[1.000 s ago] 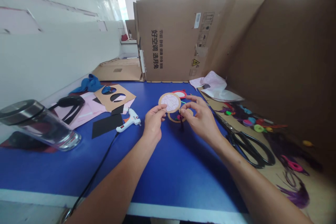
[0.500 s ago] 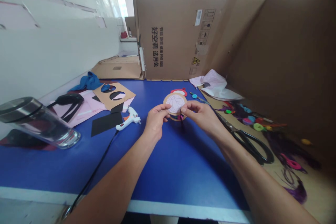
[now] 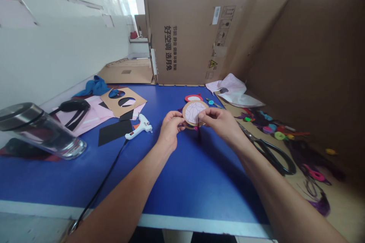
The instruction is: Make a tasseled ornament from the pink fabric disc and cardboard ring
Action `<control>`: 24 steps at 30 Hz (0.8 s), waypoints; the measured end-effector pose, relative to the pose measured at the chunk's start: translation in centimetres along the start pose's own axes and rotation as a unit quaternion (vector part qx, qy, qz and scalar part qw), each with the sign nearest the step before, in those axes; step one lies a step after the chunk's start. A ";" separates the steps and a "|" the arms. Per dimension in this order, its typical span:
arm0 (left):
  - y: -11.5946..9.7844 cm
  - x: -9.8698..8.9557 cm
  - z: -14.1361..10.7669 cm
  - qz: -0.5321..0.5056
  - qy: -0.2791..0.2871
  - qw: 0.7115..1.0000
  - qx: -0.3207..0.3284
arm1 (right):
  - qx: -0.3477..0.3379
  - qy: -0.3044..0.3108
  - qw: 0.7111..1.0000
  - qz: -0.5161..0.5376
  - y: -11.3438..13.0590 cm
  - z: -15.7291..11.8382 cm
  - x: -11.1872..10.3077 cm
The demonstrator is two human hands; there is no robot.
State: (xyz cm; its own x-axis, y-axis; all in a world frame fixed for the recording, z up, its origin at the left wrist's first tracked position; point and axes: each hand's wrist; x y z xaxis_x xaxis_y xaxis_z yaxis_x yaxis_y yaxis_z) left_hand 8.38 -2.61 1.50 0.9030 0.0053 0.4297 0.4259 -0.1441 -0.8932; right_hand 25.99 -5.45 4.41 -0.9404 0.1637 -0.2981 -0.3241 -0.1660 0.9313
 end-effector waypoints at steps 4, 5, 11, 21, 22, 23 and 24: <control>0.2 0.2 -0.2 -0.043 0.017 0.999 -0.022 | 0.000 -0.014 1.000 -0.002 0.2 0.0 0.0; 0.3 0.3 -0.2 -0.053 0.038 0.997 -0.030 | -0.001 -0.016 1.000 -0.003 0.2 -0.1 0.0; 0.9 1.0 -1.0 -0.059 0.127 0.989 -0.056 | -0.046 -0.021 0.997 -0.050 0.5 -0.2 -0.3; 3.4 2.2 -2.9 0.032 0.169 0.967 -0.188 | -0.063 -0.206 0.954 -0.210 0.8 0.3 -5.8; 3.5 2.2 -3.0 0.046 0.175 0.966 -0.183 | -0.062 -0.223 0.948 -0.218 0.6 0.4 -6.2; 3.6 2.2 -3.0 0.058 0.182 0.966 -0.177 | -0.063 -0.234 0.944 -0.222 0.5 0.5 -6.4; 3.6 2.1 -3.0 0.067 0.189 0.965 -0.171 | -0.065 -0.240 0.942 -0.224 0.4 0.6 -6.6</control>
State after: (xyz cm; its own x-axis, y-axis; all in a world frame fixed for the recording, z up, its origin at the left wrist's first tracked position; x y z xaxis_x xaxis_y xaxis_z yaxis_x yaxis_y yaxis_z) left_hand 11.69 -6.11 -0.44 0.8364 -0.3873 0.3879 0.2041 -0.4368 -0.8761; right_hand 32.13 -6.00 6.82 -0.5619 0.6607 -0.4977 -0.7166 -0.0882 0.6919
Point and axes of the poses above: each hand's wrist, its own z-axis towards the middle knuckle, its own x-axis out of the palm, y = z × x, and after that the axes turned 3 degrees about -z, right-handed
